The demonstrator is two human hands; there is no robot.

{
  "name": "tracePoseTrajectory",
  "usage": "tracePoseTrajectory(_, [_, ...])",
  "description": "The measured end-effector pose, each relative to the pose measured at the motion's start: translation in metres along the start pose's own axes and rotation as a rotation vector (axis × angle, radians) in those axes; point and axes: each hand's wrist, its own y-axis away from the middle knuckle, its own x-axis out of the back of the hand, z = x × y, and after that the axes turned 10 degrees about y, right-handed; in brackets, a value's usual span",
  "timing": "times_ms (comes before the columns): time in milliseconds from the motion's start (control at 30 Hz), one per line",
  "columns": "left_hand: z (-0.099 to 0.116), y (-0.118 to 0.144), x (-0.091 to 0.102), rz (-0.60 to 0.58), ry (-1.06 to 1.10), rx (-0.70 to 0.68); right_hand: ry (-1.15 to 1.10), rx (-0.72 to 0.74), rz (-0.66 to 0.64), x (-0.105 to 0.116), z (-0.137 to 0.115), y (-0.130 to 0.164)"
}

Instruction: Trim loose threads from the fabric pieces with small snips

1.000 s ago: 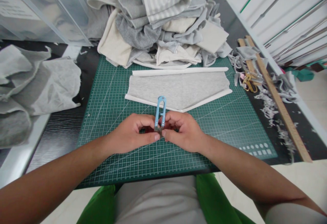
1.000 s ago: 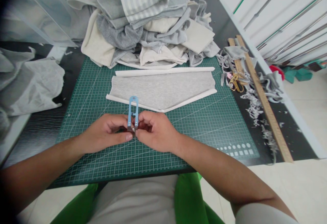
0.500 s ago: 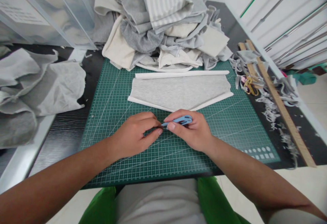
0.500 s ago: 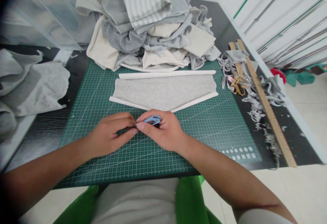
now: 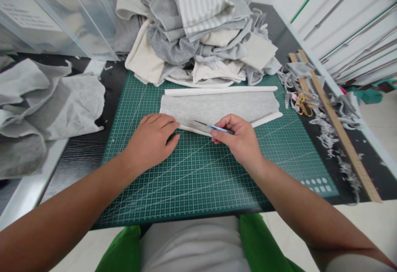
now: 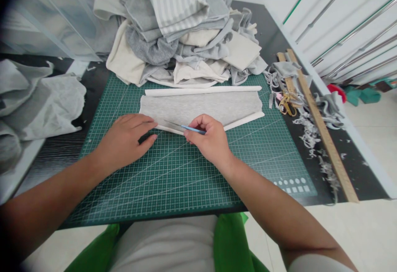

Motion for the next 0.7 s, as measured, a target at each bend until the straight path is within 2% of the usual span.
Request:
tracePoseTrajectory(133, [0.009, 0.001, 0.004, -0.031, -0.034, -0.051, 0.429, 0.185, 0.183, 0.004, 0.005, -0.002])
tracePoseTrajectory(233, [0.011, 0.002, 0.005, -0.061, -0.036, -0.064, 0.658, 0.303, 0.231, 0.005, 0.01, -0.002])
tracePoseTrajectory(400, [0.013, 0.003, 0.004, -0.103, -0.088, -0.058, 0.856, 0.452, 0.184, 0.003, 0.014, -0.002])
tracePoseTrajectory(533, [0.016, 0.001, 0.005, -0.166, -0.081, -0.03, 1.01, 0.556, 0.07, -0.001, 0.01, 0.002])
tracePoseTrajectory(700, [0.018, 0.002, 0.006, -0.195, -0.078, -0.012, 1.125, 0.544, -0.049, -0.005, 0.007, 0.004])
